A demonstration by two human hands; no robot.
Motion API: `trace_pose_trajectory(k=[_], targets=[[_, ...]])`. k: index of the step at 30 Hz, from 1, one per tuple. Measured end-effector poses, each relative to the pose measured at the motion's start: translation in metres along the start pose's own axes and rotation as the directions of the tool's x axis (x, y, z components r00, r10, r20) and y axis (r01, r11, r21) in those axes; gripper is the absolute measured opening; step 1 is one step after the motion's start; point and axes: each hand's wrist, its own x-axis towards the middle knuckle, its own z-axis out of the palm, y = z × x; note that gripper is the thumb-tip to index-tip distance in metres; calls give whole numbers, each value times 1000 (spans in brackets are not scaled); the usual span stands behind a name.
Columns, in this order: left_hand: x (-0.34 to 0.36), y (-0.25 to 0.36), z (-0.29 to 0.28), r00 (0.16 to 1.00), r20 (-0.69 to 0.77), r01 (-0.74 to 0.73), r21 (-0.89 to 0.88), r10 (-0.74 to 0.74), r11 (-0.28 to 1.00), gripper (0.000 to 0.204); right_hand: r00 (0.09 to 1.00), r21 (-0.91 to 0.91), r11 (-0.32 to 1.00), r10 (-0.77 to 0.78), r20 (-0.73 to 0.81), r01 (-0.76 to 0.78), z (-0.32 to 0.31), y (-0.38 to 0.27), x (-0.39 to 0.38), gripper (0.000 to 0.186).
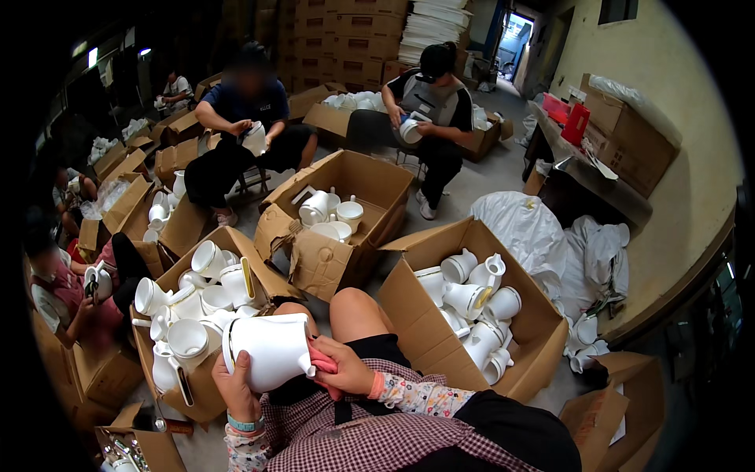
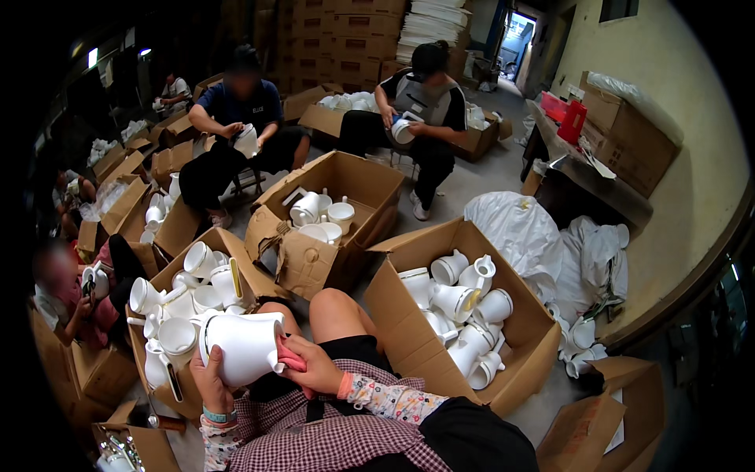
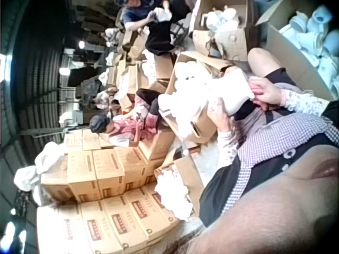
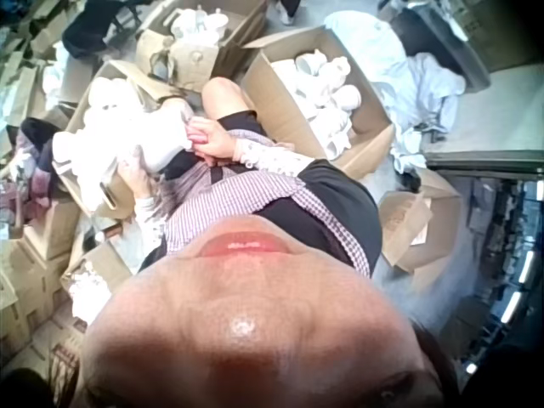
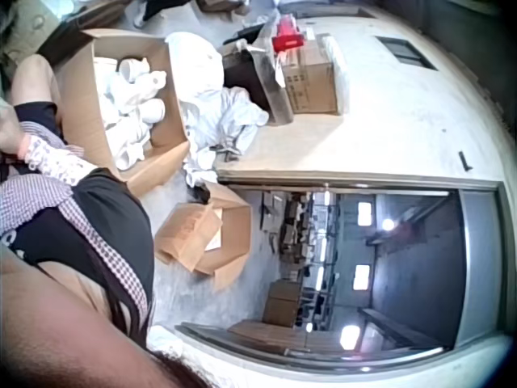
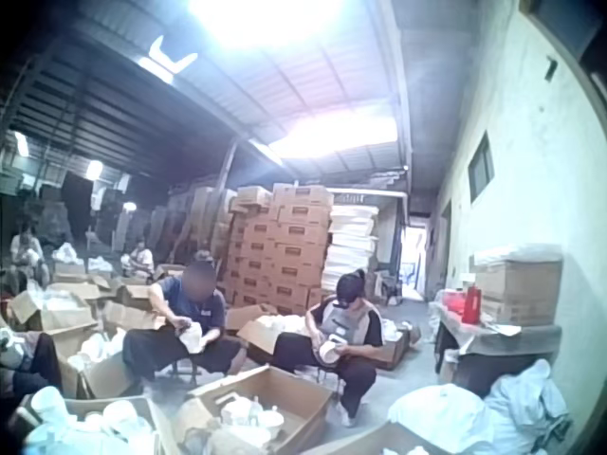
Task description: The person sits on the floor and wipes white ceramic pitchers with a pink cloth. They occasionally spray a cleaning solution onto the pitchers before wiping them down. The person handles the pitchers one at a time, rotating them to clean different sides.
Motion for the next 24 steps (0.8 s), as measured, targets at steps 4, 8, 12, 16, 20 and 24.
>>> trace_pose_trajectory(k=[4, 8, 12, 16, 20, 24], targets=[[1, 0, 0, 1000, -3, 20, -15, -20, 1000, 34, 999, -26, 999, -20, -28, 20, 2, 2, -1, 36], [2, 1, -3, 999, -11, 35, -23, -35, 999, 33, 998, -41, 998, -58, -27, 57, 4, 0, 0, 36], [0, 1, -2, 999, -17, 47, -35, -47, 998, 33, 998, -40, 998, -58, -12, 57, 3, 0, -1, 36], [0, -1, -5, 999, -7, 47, -35, -47, 998, 33, 998, -47, 997, -66, 0, 66, 2, 1, -1, 36], [-1, -1, -7, 999, -23, 40, -34, -41, 999, 32, 998, -23, 998, -65, 5, 65, 4, -1, -1, 36], [-2, 1, -5, 999, -20, 44, -26, -45, 999, 32, 999, -22, 998, -53, -3, 53, 4, -2, -1, 35]])
